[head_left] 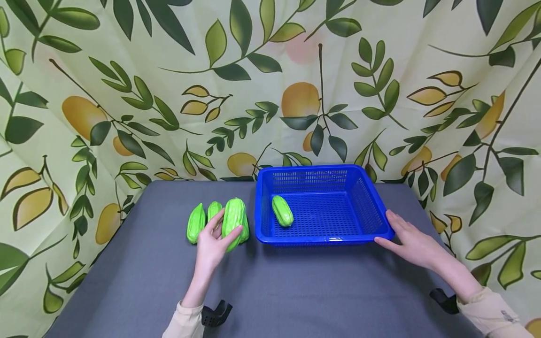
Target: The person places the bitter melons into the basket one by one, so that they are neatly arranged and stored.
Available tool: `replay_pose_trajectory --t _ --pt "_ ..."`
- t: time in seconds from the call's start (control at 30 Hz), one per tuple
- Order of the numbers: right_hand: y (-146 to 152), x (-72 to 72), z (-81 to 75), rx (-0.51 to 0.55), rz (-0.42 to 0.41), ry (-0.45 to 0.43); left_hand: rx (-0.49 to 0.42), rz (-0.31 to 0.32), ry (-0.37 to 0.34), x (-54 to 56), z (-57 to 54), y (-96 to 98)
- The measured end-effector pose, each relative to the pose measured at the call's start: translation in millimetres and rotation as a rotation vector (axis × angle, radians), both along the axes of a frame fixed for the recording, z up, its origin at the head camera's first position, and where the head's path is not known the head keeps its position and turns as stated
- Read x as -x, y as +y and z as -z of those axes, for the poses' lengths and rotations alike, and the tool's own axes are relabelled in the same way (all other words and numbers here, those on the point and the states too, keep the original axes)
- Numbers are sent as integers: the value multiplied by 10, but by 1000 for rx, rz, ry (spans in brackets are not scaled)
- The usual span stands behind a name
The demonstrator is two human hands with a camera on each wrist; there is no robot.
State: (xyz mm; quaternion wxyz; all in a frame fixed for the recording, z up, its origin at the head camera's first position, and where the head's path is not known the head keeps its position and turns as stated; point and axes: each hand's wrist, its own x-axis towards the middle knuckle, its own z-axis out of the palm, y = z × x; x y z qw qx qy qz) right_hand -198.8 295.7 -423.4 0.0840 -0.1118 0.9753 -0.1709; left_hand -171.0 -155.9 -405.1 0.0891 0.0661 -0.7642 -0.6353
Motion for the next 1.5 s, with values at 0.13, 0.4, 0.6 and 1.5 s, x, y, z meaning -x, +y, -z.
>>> replay_pose_trajectory --t 0.13,0.4,0.6,1.5 --pt "3 -5 -19 0 2 0 -21 14 11 51 -32 47" --pt "7 2 -4 13 -1 -7 -16 55 48 159 -125 160" --pt "6 1 3 7 -3 -5 -28 69 65 194 -178 230" --pt "7 -6 13 6 -9 23 -6 187 126 529 -404 500"
